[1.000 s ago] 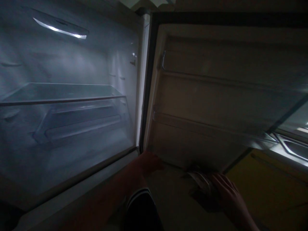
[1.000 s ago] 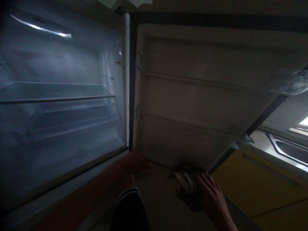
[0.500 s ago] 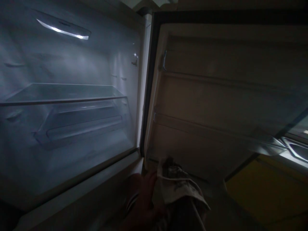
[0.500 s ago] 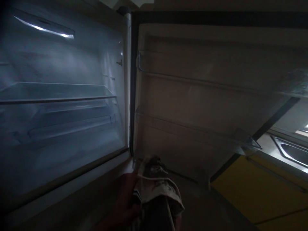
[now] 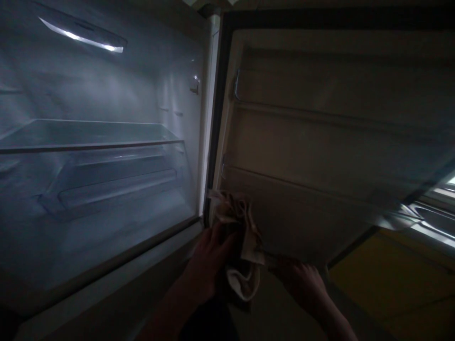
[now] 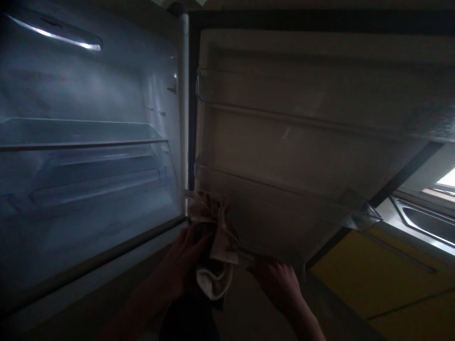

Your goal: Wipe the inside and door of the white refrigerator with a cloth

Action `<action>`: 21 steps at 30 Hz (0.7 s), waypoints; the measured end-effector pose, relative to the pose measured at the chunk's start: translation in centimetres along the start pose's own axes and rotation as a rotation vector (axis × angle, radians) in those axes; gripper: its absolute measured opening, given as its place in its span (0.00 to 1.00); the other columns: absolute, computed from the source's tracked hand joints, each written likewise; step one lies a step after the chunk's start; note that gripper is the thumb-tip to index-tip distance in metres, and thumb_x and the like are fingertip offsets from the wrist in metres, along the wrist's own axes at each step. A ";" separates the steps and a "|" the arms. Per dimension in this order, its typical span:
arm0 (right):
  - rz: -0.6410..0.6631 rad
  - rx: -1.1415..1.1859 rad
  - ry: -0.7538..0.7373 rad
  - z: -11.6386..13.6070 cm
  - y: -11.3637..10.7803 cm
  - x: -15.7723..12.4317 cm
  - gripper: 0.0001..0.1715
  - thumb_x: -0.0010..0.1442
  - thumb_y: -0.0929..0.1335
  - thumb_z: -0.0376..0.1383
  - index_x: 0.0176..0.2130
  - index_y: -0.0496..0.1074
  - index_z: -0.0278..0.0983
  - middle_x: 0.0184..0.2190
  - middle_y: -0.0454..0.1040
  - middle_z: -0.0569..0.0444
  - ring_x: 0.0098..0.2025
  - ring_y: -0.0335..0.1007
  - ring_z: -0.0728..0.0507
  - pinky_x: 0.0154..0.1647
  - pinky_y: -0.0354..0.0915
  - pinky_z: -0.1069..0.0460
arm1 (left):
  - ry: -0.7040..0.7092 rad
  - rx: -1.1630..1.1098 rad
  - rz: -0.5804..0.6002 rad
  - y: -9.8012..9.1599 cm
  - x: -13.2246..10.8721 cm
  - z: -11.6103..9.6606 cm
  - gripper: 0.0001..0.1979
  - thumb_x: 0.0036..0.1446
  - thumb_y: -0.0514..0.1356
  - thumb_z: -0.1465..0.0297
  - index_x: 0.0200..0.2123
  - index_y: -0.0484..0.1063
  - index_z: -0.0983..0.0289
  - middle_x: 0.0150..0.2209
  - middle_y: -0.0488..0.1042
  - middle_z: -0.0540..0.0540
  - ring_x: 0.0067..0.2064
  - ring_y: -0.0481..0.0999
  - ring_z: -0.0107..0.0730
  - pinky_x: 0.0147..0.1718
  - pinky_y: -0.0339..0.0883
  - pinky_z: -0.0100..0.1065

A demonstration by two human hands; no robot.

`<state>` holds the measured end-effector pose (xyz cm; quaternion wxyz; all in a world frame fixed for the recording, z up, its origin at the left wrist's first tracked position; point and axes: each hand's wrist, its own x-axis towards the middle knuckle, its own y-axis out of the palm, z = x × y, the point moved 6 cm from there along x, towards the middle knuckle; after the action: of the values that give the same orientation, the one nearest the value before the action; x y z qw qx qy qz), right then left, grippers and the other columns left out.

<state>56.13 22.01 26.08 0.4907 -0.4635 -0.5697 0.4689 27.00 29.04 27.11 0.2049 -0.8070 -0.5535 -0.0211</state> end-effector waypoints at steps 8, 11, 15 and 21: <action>0.101 -0.002 0.074 1.0 -0.9 0.1 0.08 0.71 0.70 0.39 0.44 0.81 0.43 0.43 0.86 0.51 0.43 0.86 0.37 0.32 0.60 0.52 | 0.361 0.924 0.454 9.6 3.4 -2.1 0.21 0.72 0.54 0.72 0.65 0.70 0.61 0.58 0.78 0.64 0.57 0.79 0.50 0.58 0.72 0.53; 0.088 -0.008 0.073 0.6 -0.8 0.0 0.07 0.70 0.70 0.38 0.42 0.81 0.43 0.41 0.86 0.51 0.41 0.85 0.38 0.31 0.57 0.52 | 0.428 0.919 0.417 7.8 2.7 -1.4 0.19 0.72 0.56 0.72 0.64 0.71 0.60 0.57 0.79 0.63 0.56 0.79 0.49 0.58 0.72 0.51; 0.062 0.019 0.073 0.9 -0.5 -0.2 0.10 0.73 0.69 0.43 0.42 0.81 0.45 0.41 0.86 0.53 0.40 0.85 0.38 0.31 0.57 0.52 | 0.374 0.960 0.357 2.3 3.0 0.9 0.17 0.69 0.60 0.73 0.60 0.75 0.60 0.54 0.81 0.64 0.56 0.80 0.52 0.58 0.71 0.52; 0.089 0.058 0.040 2.2 -0.8 -0.1 0.09 0.74 0.69 0.42 0.45 0.80 0.44 0.41 0.86 0.52 0.43 0.84 0.37 0.33 0.60 0.52 | 0.346 0.975 0.369 5.6 3.6 0.0 0.19 0.69 0.59 0.74 0.62 0.73 0.62 0.57 0.79 0.68 0.57 0.80 0.55 0.56 0.72 0.55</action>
<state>53.93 21.61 26.70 0.4940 -0.4832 -0.5247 0.4972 33.45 30.53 26.32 0.6435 -0.6870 -0.3065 0.1418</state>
